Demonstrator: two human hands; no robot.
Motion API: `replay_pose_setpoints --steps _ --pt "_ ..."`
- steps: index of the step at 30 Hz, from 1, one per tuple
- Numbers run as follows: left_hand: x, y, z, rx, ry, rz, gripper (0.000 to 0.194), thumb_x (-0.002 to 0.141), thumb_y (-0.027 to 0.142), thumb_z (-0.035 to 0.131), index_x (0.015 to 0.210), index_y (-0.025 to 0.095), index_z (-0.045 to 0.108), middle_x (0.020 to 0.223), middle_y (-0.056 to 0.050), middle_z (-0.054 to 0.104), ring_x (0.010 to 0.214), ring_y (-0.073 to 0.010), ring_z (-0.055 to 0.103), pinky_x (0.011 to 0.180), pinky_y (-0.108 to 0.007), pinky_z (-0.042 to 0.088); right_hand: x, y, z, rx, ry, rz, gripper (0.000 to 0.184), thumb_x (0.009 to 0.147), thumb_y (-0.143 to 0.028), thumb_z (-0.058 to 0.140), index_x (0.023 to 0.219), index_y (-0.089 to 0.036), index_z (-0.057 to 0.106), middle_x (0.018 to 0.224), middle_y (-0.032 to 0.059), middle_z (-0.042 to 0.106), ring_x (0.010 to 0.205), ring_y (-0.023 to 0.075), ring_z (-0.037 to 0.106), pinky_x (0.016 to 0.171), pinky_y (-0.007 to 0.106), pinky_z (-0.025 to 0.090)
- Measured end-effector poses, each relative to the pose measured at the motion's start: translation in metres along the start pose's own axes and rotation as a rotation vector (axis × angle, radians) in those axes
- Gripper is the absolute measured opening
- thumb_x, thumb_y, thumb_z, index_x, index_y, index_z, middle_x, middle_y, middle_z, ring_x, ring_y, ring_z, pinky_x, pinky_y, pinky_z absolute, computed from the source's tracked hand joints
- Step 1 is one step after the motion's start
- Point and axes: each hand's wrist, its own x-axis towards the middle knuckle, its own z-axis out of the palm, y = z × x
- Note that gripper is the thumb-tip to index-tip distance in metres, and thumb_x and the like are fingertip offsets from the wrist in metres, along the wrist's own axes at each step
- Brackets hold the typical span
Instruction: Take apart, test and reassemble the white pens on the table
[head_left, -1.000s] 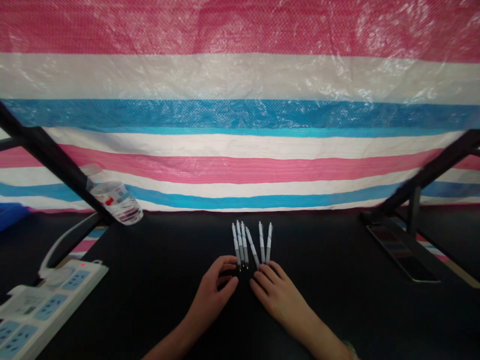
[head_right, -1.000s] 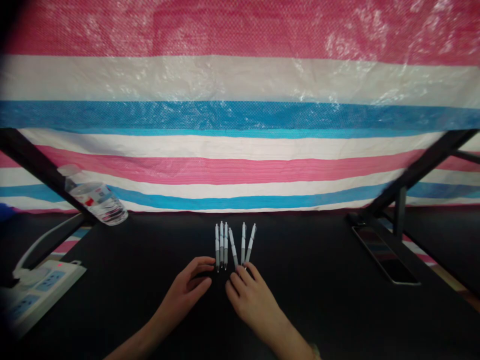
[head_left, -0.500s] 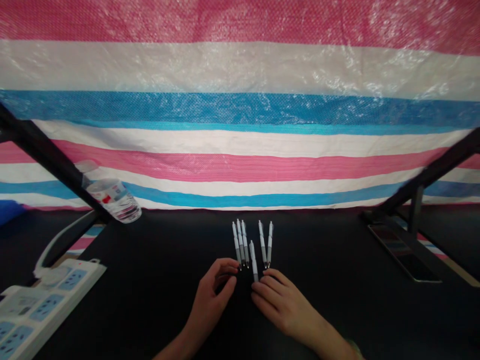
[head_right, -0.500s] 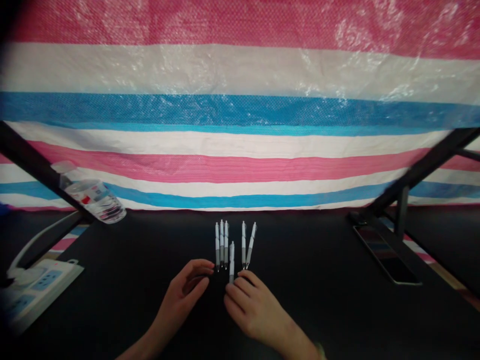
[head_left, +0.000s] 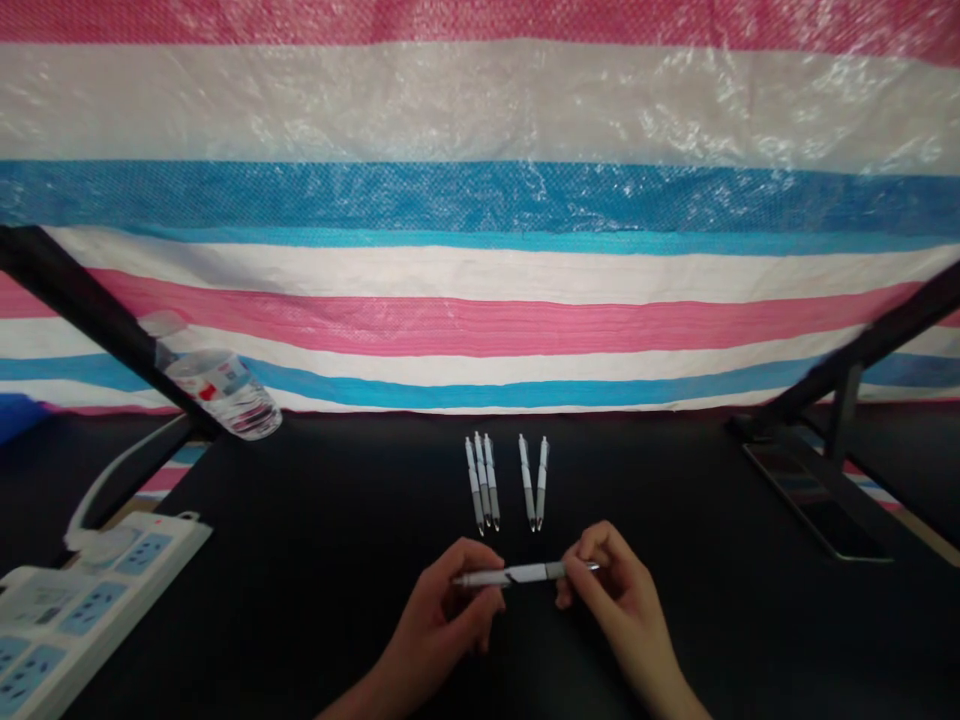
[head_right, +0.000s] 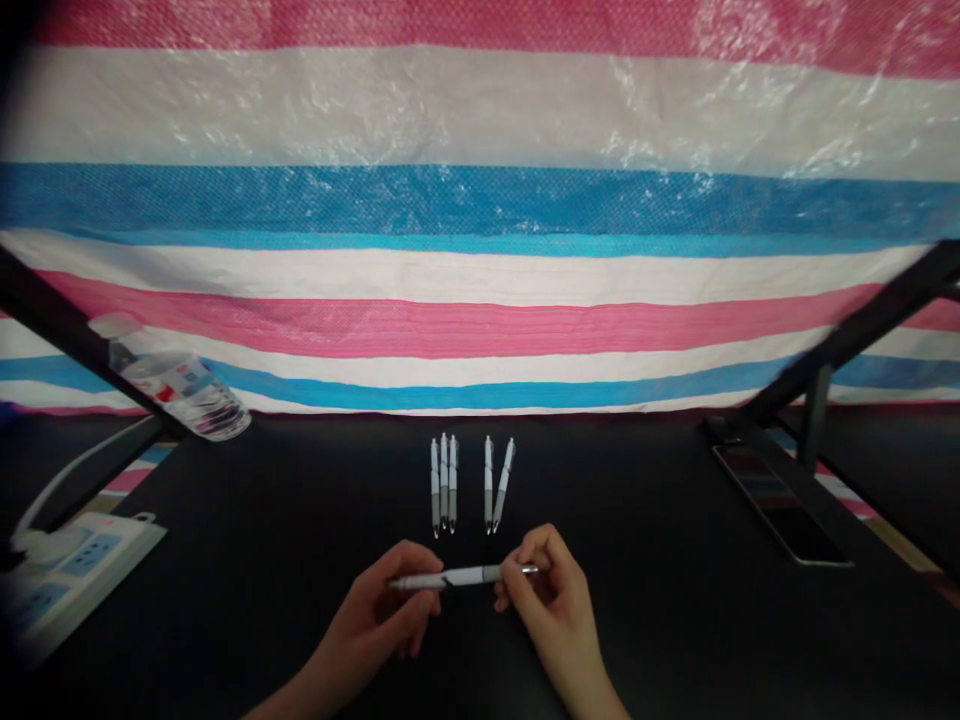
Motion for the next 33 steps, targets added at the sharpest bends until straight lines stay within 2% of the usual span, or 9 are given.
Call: replay_pose_setpoints --steps 4,6,10,14,18,23,28,31,33 --pt "0.003 0.002 -0.002 0.007 0.148 0.0 0.037 0.083 0.054 0.072 0.089 0.018 0.066 0.067 -0.001 0.065 0.053 -0.0121 0.056 0.049 -0.022 0.042 0.004 0.011 0.001 -0.032 -0.189 0.116 0.038 0.09 -0.054 0.066 0.1 -0.017 0.065 0.069 0.0032 0.071 0.055 0.0151 0.065 0.056 0.026 0.052" --pt "0.003 0.0 -0.002 -0.015 0.183 -0.018 0.041 0.078 0.057 0.075 0.086 0.018 0.065 0.064 -0.001 0.065 0.05 -0.0121 0.055 0.047 -0.022 0.041 0.004 0.015 0.001 -0.058 -0.232 0.133 0.043 0.092 -0.057 0.061 0.095 -0.015 0.07 0.067 0.0044 0.071 0.051 0.0144 0.063 0.052 0.025 0.051" --pt "0.002 -0.006 0.0 -0.016 0.221 -0.073 0.045 0.075 0.06 0.076 0.082 0.017 0.066 0.058 0.001 0.062 0.045 -0.0099 0.05 0.044 -0.021 0.037 0.002 0.018 -0.002 -0.169 -0.213 0.056 0.037 0.093 -0.05 0.061 0.092 -0.016 0.075 0.061 0.0021 0.068 0.047 0.0131 0.06 0.048 0.023 0.048" --pt "0.001 -0.011 0.001 -0.016 0.226 -0.073 0.044 0.076 0.06 0.076 0.08 0.017 0.066 0.055 0.002 0.06 0.042 -0.0075 0.046 0.041 -0.019 0.032 -0.002 0.018 -0.004 -0.32 -0.141 -0.106 0.025 0.091 -0.04 0.065 0.092 -0.019 0.079 0.069 0.0044 0.071 0.056 0.0158 0.064 0.053 0.025 0.051" --pt "0.002 -0.007 0.0 -0.043 0.26 -0.076 0.044 0.074 0.059 0.078 0.08 0.017 0.066 0.055 0.003 0.06 0.042 -0.0072 0.046 0.042 -0.018 0.033 -0.004 0.015 -0.003 -0.33 -0.151 -0.06 0.028 0.09 -0.043 0.066 0.102 -0.019 0.075 0.079 0.0055 0.074 0.059 0.0162 0.064 0.056 0.026 0.051" --pt "0.001 -0.006 0.0 -0.072 0.259 -0.071 0.043 0.075 0.058 0.078 0.082 0.017 0.067 0.058 0.001 0.062 0.045 -0.0082 0.05 0.043 -0.018 0.035 -0.003 0.006 -0.002 -0.303 -0.269 0.044 0.047 0.101 -0.05 0.046 0.074 -0.017 0.063 0.062 0.0006 0.06 0.054 0.0122 0.053 0.051 0.023 0.038" --pt "0.0 -0.009 -0.001 -0.07 0.244 -0.059 0.042 0.077 0.057 0.077 0.084 0.017 0.068 0.06 0.001 0.063 0.047 -0.0084 0.05 0.044 -0.019 0.035 -0.002 0.002 -0.003 -0.307 -0.244 0.033 0.04 0.097 -0.054 0.054 0.083 -0.018 0.064 0.072 0.0013 0.062 0.06 0.0133 0.053 0.055 0.024 0.038" --pt "0.0 -0.007 -0.001 -0.077 0.254 -0.061 0.042 0.076 0.056 0.078 0.084 0.016 0.067 0.06 0.001 0.063 0.048 -0.009 0.051 0.045 -0.019 0.036 -0.003 0.004 -0.006 -0.314 -0.256 0.064 0.057 0.102 -0.056 0.039 0.065 -0.017 0.06 0.059 -0.0004 0.054 0.052 0.0118 0.048 0.052 0.025 0.035" --pt "0.0 -0.006 -0.002 -0.086 0.258 -0.059 0.042 0.076 0.056 0.078 0.083 0.016 0.067 0.06 0.001 0.063 0.048 -0.0092 0.051 0.045 -0.02 0.037 -0.003 0.005 -0.007 -0.316 -0.235 0.068 0.059 0.102 -0.056 0.039 0.062 -0.018 0.058 0.056 -0.0012 0.05 0.051 0.0113 0.046 0.052 0.024 0.034"
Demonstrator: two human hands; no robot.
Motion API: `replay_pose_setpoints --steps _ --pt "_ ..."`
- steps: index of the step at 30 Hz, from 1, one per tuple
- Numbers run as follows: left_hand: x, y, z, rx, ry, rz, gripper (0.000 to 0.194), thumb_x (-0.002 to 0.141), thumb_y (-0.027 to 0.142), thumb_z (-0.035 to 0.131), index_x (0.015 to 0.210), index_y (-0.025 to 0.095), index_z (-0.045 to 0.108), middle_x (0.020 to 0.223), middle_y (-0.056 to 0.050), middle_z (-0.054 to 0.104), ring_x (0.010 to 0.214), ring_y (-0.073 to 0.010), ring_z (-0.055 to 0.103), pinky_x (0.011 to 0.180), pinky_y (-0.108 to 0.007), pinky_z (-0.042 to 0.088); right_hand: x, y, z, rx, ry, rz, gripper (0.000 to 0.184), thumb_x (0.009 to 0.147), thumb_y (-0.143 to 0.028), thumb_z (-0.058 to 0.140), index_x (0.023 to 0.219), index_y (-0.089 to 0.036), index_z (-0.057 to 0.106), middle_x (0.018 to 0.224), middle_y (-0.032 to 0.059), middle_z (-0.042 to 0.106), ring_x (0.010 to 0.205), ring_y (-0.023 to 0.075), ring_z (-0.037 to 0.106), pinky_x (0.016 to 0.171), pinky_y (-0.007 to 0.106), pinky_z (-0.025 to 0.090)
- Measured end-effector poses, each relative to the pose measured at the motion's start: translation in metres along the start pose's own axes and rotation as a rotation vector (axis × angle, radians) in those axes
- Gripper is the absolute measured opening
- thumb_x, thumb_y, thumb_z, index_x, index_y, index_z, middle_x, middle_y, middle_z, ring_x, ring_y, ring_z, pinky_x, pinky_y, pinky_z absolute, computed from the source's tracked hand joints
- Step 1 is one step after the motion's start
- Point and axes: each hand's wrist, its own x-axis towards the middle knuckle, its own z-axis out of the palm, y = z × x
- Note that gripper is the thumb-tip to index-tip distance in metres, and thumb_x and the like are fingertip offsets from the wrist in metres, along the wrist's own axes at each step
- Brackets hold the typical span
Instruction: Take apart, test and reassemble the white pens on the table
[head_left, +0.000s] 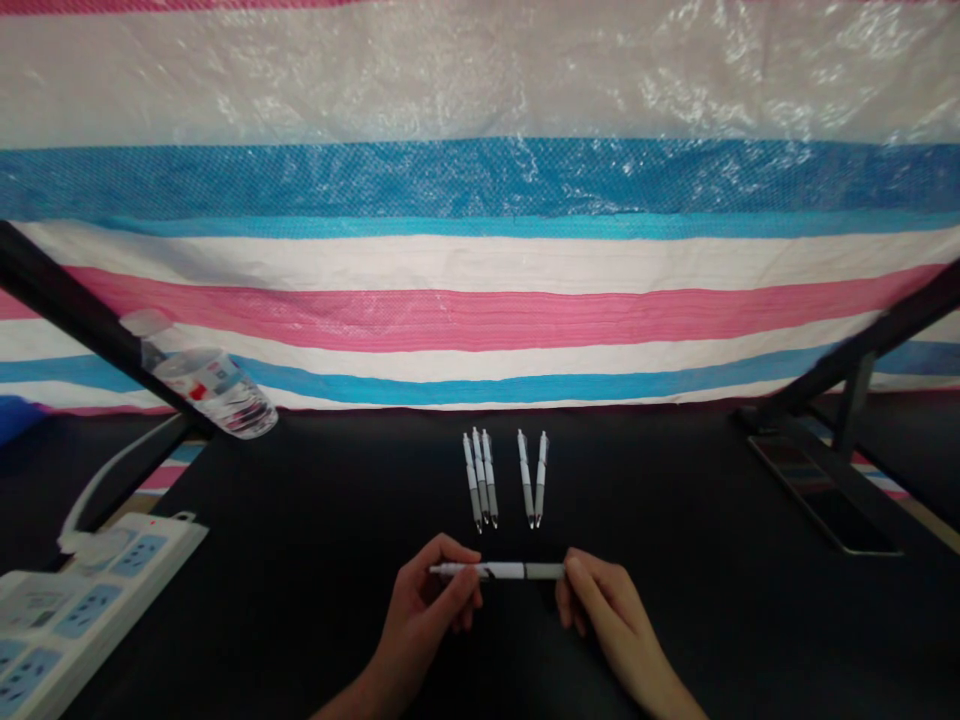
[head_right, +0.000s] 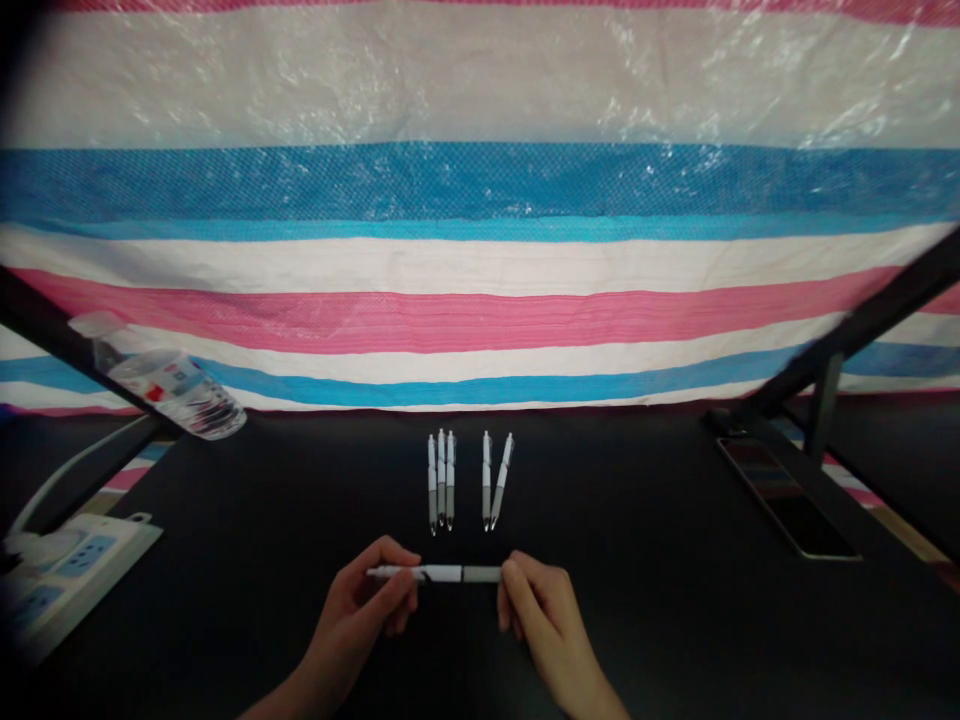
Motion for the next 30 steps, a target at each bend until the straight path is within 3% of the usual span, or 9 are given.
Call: replay_pose_setpoints --steps 4,9,13,18,22,26,30 --pt "-0.0002 -0.0006 -0.0003 -0.015 0.001 0.021 0.041 0.077 0.055 0.078 0.083 0.016 0.067 0.06 0.001 0.062 0.048 -0.0089 0.05 0.045 -0.019 0.036 0.0013 0.0019 -0.0008 0.075 0.01 -0.001 0.042 0.093 -0.058 0.059 0.081 -0.018 0.062 0.069 -0.0003 0.058 0.057 0.0121 0.047 0.053 0.023 0.035" --pt "0.0011 -0.0055 -0.0029 0.001 -0.01 0.026 0.039 0.079 0.053 0.077 0.085 0.016 0.067 0.06 0.001 0.062 0.048 -0.0091 0.05 0.045 -0.02 0.036 0.0024 0.0045 0.0002 0.074 0.006 0.043 0.058 0.1 -0.06 0.04 0.064 -0.018 0.057 0.057 -0.0003 0.052 0.049 0.0111 0.045 0.05 0.024 0.033" --pt "0.0028 -0.0074 -0.0035 0.001 -0.009 0.03 0.041 0.078 0.055 0.077 0.085 0.015 0.067 0.06 0.001 0.062 0.048 -0.0092 0.051 0.044 -0.019 0.036 0.0025 0.0043 0.0001 0.137 0.026 0.034 0.044 0.093 -0.059 0.058 0.077 -0.018 0.06 0.066 -0.0002 0.058 0.053 0.011 0.046 0.05 0.023 0.033" --pt "0.0026 -0.0079 -0.0036 0.0 -0.005 0.024 0.038 0.08 0.053 0.076 0.086 0.016 0.067 0.061 0.001 0.062 0.049 -0.0091 0.051 0.046 -0.02 0.037 0.0021 0.0049 0.0014 0.12 0.011 0.063 0.055 0.099 -0.059 0.046 0.064 -0.018 0.057 0.056 -0.0007 0.054 0.046 0.0096 0.044 0.047 0.023 0.031" --pt "0.0021 -0.007 -0.0045 0.011 -0.005 0.021 0.038 0.081 0.053 0.076 0.087 0.016 0.067 0.061 0.001 0.063 0.049 -0.0097 0.051 0.046 -0.02 0.037 0.0031 0.0057 0.0016 0.203 0.034 0.046 0.039 0.091 -0.056 0.063 0.082 -0.018 0.062 0.068 -0.0007 0.06 0.052 0.0098 0.048 0.048 0.022 0.033" --pt "0.0021 -0.0044 -0.0034 0.004 0.002 0.02 0.04 0.079 0.054 0.076 0.085 0.015 0.067 0.06 0.001 0.062 0.049 -0.0095 0.051 0.046 -0.02 0.037 0.0048 0.0063 0.0015 0.223 0.023 0.066 0.046 0.097 -0.056 0.054 0.074 -0.017 0.06 0.064 0.0003 0.06 0.046 0.0082 0.046 0.045 0.021 0.031" --pt "0.0029 -0.0048 -0.0028 -0.008 0.012 0.025 0.039 0.08 0.053 0.076 0.084 0.015 0.067 0.06 0.001 0.061 0.049 -0.0095 0.05 0.046 -0.021 0.037 0.0054 0.0066 0.001 0.307 0.046 0.08 0.036 0.088 -0.053 0.07 0.083 -0.018 0.064 0.066 -0.0002 0.063 0.049 0.0094 0.051 0.045 0.02 0.036"
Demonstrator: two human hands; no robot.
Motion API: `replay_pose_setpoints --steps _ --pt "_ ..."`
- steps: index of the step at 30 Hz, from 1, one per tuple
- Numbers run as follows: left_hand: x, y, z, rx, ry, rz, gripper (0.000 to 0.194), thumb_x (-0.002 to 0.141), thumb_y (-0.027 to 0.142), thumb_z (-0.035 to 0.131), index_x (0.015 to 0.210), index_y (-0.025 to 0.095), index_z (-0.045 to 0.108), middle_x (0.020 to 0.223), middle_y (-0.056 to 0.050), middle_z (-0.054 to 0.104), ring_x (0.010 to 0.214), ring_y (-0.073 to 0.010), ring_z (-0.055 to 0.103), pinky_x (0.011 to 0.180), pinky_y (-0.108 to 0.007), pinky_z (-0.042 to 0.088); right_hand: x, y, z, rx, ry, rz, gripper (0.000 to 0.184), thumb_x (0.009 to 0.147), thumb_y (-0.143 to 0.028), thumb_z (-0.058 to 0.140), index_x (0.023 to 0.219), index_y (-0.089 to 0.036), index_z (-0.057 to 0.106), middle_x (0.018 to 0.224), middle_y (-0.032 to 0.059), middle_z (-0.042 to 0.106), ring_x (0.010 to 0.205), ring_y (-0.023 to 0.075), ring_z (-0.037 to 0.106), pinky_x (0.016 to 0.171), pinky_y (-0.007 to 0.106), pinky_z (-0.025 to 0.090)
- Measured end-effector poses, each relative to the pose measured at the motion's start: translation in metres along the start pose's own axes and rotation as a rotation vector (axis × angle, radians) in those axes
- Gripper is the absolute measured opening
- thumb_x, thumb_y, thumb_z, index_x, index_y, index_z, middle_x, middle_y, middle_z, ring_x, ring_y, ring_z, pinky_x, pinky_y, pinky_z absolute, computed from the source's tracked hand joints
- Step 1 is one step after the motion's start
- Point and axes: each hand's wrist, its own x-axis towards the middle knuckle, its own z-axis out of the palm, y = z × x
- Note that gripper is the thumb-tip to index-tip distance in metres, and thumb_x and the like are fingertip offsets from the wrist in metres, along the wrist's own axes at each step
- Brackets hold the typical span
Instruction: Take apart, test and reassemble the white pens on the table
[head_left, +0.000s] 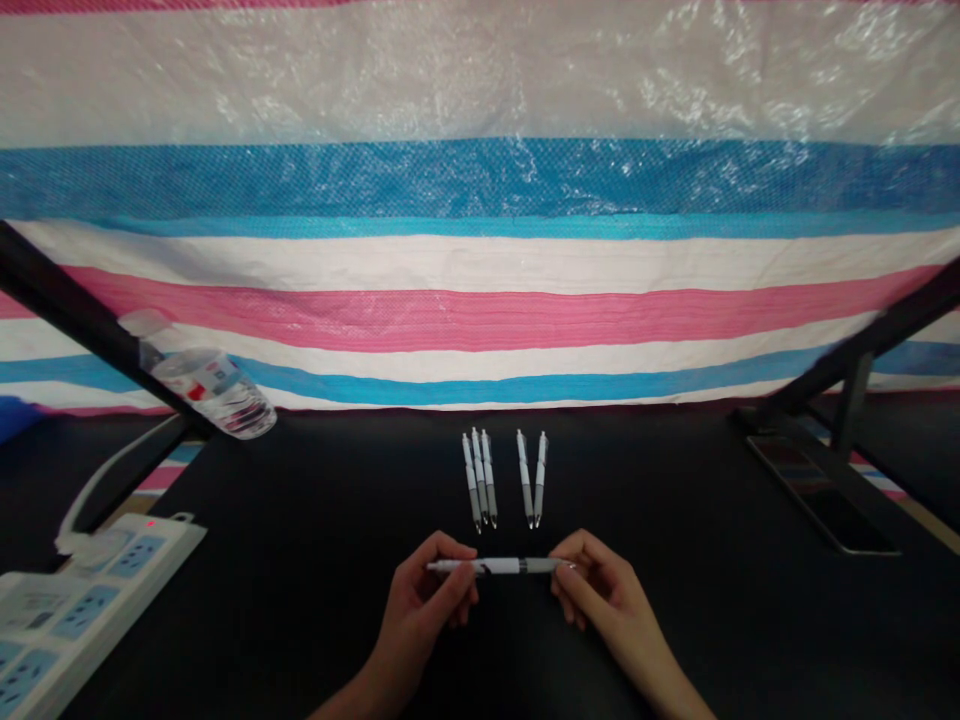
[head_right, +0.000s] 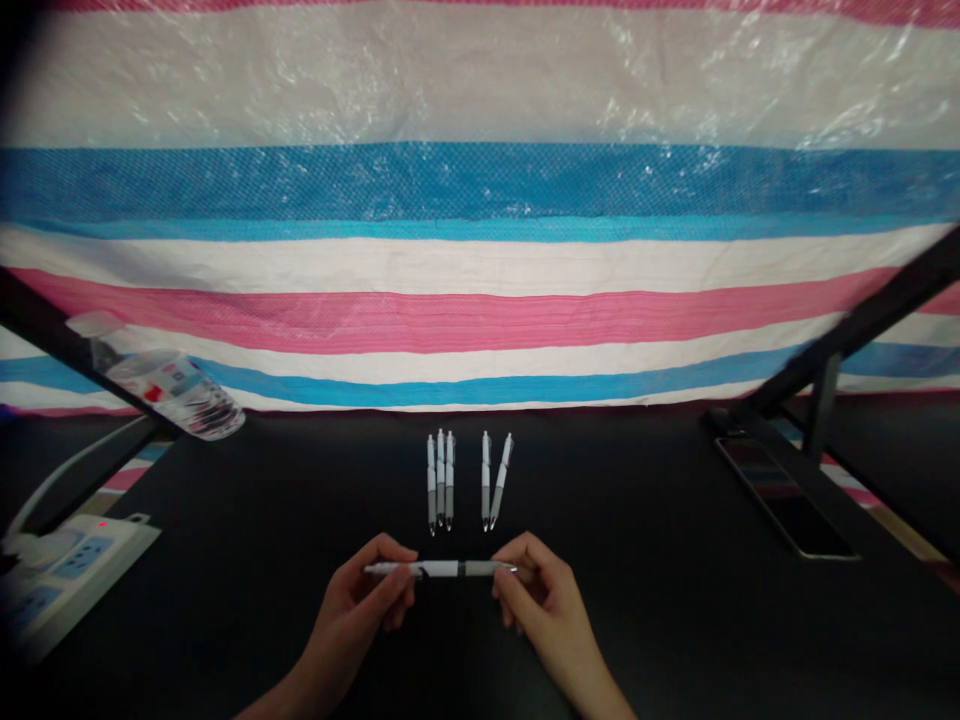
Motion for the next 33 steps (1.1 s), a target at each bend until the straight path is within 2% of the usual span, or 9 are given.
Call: replay_pose_setpoints --steps 3,8,17,21,27,33 --pt "0.0 -0.001 -0.001 -0.011 0.032 0.01 0.039 0.079 0.053 0.077 0.083 0.016 0.067 0.059 0.002 0.061 0.048 -0.0094 0.049 0.046 -0.02 0.036 -0.001 0.001 -0.001 0.122 0.066 -0.011 0.033 0.082 -0.048 0.077 0.089 -0.019 0.063 0.065 -0.0013 0.063 0.05 0.0108 0.054 0.044 0.019 0.039" --pt "-0.001 0.0 -0.002 -0.049 0.066 0.004 0.039 0.077 0.052 0.079 0.081 0.016 0.067 0.059 0.002 0.061 0.049 -0.0093 0.049 0.046 -0.02 0.036 -0.003 0.006 -0.005 0.253 0.15 -0.07 0.026 0.085 -0.041 0.075 0.088 -0.019 0.062 0.061 -0.0018 0.063 0.049 0.01 0.054 0.044 0.018 0.038" --pt "0.001 0.003 -0.002 -0.107 0.131 0.004 0.037 0.073 0.049 0.082 0.078 0.016 0.068 0.058 0.002 0.06 0.05 -0.0094 0.049 0.046 -0.02 0.036 -0.003 0.017 -0.013 0.3 0.335 -0.092 0.02 0.083 -0.037 0.073 0.085 -0.019 0.063 0.056 -0.0038 0.055 0.045 0.0095 0.043 0.043 0.019 0.03" --pt "0.001 0.001 -0.003 -0.121 0.149 0.01 0.034 0.075 0.047 0.081 0.079 0.016 0.068 0.058 0.003 0.06 0.049 -0.0092 0.048 0.047 -0.02 0.036 -0.001 0.017 -0.013 0.321 0.369 -0.117 0.015 0.082 -0.034 0.071 0.084 -0.021 0.063 0.054 -0.005 0.053 0.045 0.0098 0.041 0.043 0.02 0.027" --pt "0.001 0.002 -0.001 -0.125 0.121 -0.019 0.036 0.075 0.048 0.082 0.079 0.016 0.067 0.058 0.002 0.06 0.049 -0.0091 0.049 0.046 -0.02 0.036 -0.003 0.013 -0.012 0.302 0.343 -0.079 0.02 0.082 -0.036 0.073 0.084 -0.019 0.062 0.057 -0.0027 0.055 0.045 0.0106 0.044 0.042 0.021 0.03" --pt "0.0 0.003 0.003 -0.067 0.035 -0.03 0.039 0.076 0.051 0.08 0.082 0.016 0.066 0.058 0.001 0.063 0.047 -0.0096 0.051 0.044 -0.02 0.037 -0.004 0.005 -0.003 0.243 0.154 -0.094 0.026 0.085 -0.042 0.075 0.087 -0.019 0.062 0.063 -0.0001 0.064 0.052 0.0125 0.056 0.047 0.022 0.042"
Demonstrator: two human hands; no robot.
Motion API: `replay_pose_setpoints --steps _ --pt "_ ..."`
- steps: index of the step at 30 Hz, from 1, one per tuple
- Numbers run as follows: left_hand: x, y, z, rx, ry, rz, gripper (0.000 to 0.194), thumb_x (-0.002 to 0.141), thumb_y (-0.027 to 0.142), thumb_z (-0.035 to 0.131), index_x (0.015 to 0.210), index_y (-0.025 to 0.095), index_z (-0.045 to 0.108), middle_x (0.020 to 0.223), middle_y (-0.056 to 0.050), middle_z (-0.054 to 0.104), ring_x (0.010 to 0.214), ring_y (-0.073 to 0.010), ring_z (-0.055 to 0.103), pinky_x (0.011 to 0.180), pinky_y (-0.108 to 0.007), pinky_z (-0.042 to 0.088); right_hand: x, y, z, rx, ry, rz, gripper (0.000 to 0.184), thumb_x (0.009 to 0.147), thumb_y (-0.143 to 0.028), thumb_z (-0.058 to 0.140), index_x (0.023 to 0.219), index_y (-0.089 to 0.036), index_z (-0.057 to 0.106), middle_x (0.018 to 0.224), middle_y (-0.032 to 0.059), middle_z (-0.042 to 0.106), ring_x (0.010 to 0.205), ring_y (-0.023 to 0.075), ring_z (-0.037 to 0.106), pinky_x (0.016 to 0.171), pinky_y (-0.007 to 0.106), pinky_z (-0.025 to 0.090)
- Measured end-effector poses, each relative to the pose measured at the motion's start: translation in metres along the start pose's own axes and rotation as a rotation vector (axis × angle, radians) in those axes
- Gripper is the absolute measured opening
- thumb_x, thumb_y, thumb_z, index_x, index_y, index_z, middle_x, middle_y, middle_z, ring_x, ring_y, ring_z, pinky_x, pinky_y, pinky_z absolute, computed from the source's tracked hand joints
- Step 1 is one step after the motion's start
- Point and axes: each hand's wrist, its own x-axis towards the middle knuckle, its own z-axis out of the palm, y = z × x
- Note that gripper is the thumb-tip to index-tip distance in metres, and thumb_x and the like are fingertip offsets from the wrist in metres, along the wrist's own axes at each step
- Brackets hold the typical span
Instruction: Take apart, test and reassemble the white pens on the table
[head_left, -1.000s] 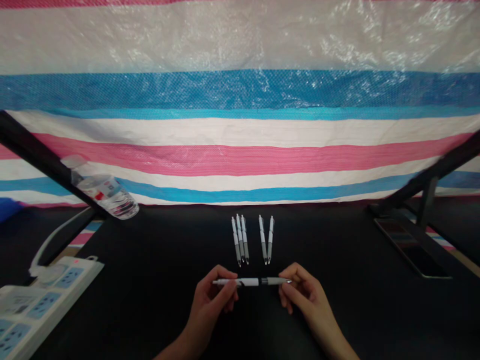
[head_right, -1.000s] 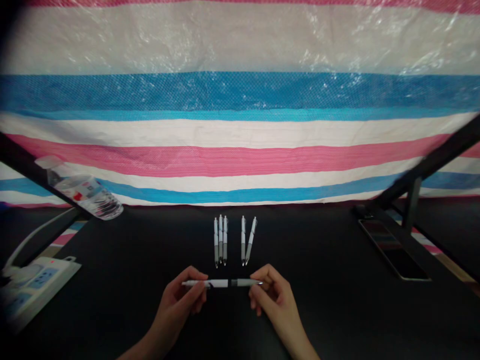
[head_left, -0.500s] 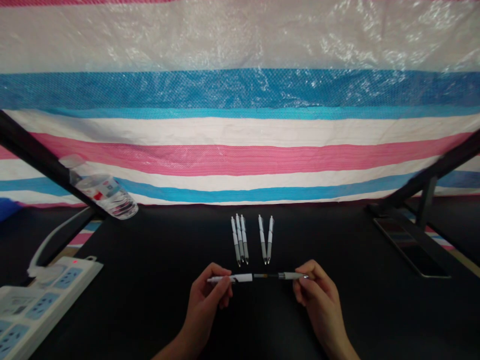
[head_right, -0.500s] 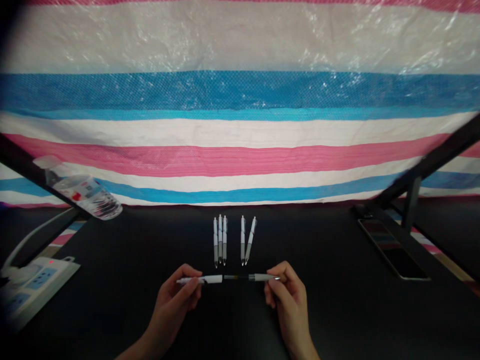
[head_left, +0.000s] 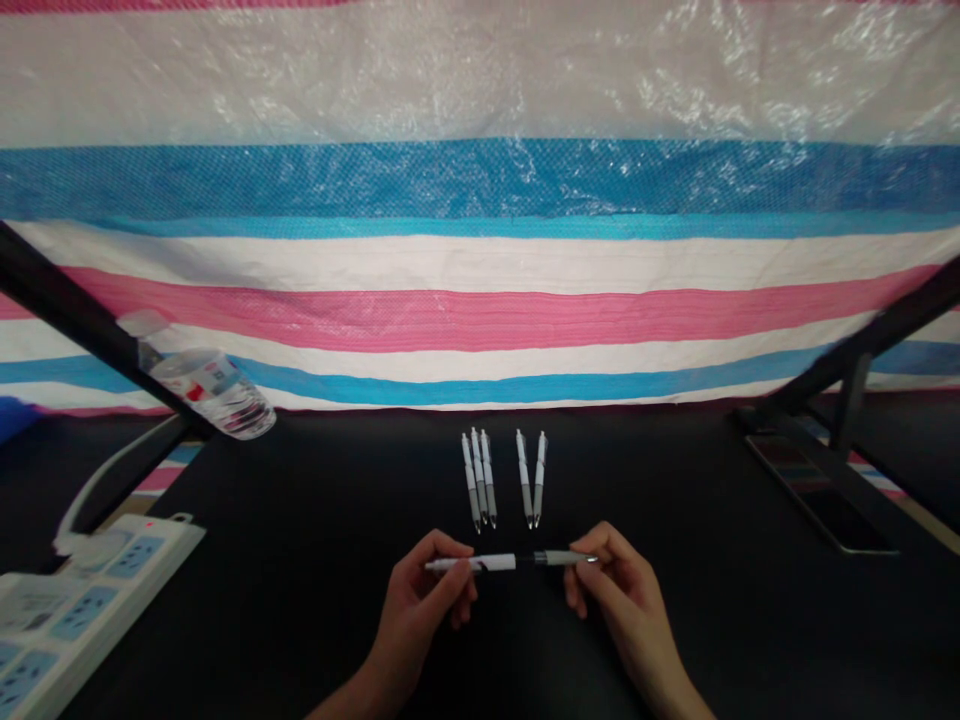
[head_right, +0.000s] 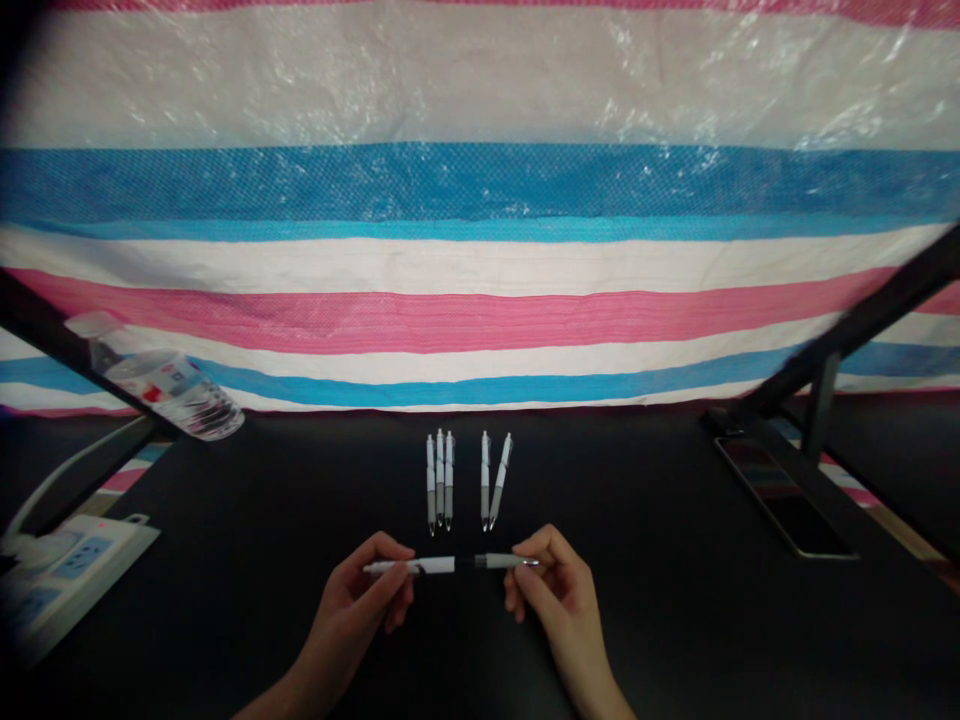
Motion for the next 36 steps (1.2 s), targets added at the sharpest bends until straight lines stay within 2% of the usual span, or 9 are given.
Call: replay_pose_setpoints --steps 4,7,15,17,21,26,28,31,36 --pt "-0.001 -0.004 -0.001 0.012 -0.04 0.014 0.041 0.077 0.054 0.078 0.083 0.016 0.065 0.058 0.001 0.063 0.046 -0.0104 0.053 0.043 -0.021 0.039 -0.002 -0.004 0.01 -0.057 -0.104 -0.002 0.029 0.086 -0.044 0.074 0.089 -0.018 0.062 0.069 0.0031 0.069 0.058 0.0157 0.062 0.051 0.025 0.049" --pt "-0.001 -0.004 -0.002 0.028 -0.028 0.014 0.041 0.077 0.054 0.078 0.083 0.016 0.066 0.059 0.0 0.064 0.047 -0.0112 0.054 0.043 -0.021 0.04 -0.003 -0.004 0.013 -0.117 -0.103 -0.014 0.03 0.087 -0.047 0.073 0.091 -0.019 0.063 0.073 0.0048 0.07 0.062 0.0173 0.065 0.052 0.026 0.051" --pt "-0.001 0.003 -0.002 0.049 0.002 -0.009 0.041 0.074 0.054 0.08 0.082 0.016 0.067 0.059 0.0 0.064 0.048 -0.0126 0.056 0.044 -0.022 0.041 0.0 0.005 0.002 -0.376 -0.152 -0.025 0.033 0.093 -0.05 0.064 0.102 -0.019 0.068 0.08 0.007 0.073 0.066 0.0183 0.066 0.059 0.028 0.053" --pt "-0.001 0.002 -0.002 0.054 -0.001 -0.003 0.042 0.072 0.055 0.081 0.082 0.016 0.068 0.059 0.0 0.064 0.048 -0.0127 0.056 0.044 -0.022 0.041 -0.001 0.005 0.001 -0.466 -0.167 -0.04 0.034 0.096 -0.051 0.059 0.093 -0.019 0.068 0.072 0.0048 0.07 0.061 0.0166 0.063 0.056 0.026 0.049" --pt "0.0 -0.002 -0.003 0.059 -0.04 0.006 0.042 0.073 0.055 0.08 0.082 0.016 0.068 0.059 -0.001 0.065 0.047 -0.0122 0.055 0.043 -0.022 0.041 -0.003 0.003 0.001 -0.627 -0.2 -0.112 0.054 0.103 -0.05 0.044 0.062 -0.019 0.06 0.051 -0.0012 0.053 0.047 0.0118 0.051 0.051 0.024 0.04" --pt "-0.001 0.003 -0.003 0.062 0.006 0.014 0.039 0.076 0.052 0.079 0.084 0.016 0.068 0.06 0.0 0.064 0.049 -0.0119 0.055 0.045 -0.021 0.042 -0.002 0.004 0.005 -0.451 -0.131 -0.077 0.034 0.096 -0.053 0.057 0.105 -0.021 0.063 0.076 0.0028 0.069 0.057 0.0146 0.058 0.052 0.024 0.042" --pt "-0.001 0.004 -0.003 0.056 0.013 0.013 0.038 0.077 0.051 0.079 0.084 0.016 0.068 0.06 0.001 0.064 0.049 -0.0113 0.054 0.045 -0.021 0.041 -0.001 0.004 0.005 -0.447 -0.111 -0.077 0.032 0.094 -0.052 0.061 0.098 -0.021 0.063 0.077 0.003 0.069 0.06 0.0151 0.06 0.053 0.024 0.043" --pt "0.0 0.004 -0.003 0.048 0.008 0.01 0.039 0.075 0.052 0.08 0.083 0.016 0.068 0.058 0.001 0.063 0.047 -0.0108 0.052 0.043 -0.02 0.039 -0.001 0.005 0.004 -0.523 -0.212 -0.064 0.04 0.1 -0.051 0.05 0.08 -0.019 0.064 0.062 0.0006 0.063 0.052 0.0134 0.057 0.051 0.023 0.042" --pt "0.002 0.004 -0.004 0.036 0.024 0.016 0.037 0.074 0.05 0.081 0.082 0.016 0.069 0.057 0.001 0.063 0.047 -0.0099 0.052 0.044 -0.02 0.039 -0.001 0.006 0.005 -0.517 -0.159 -0.097 0.033 0.096 -0.051 0.057 0.109 -0.021 0.062 0.08 0.0033 0.069 0.059 0.0151 0.061 0.054 0.024 0.045"
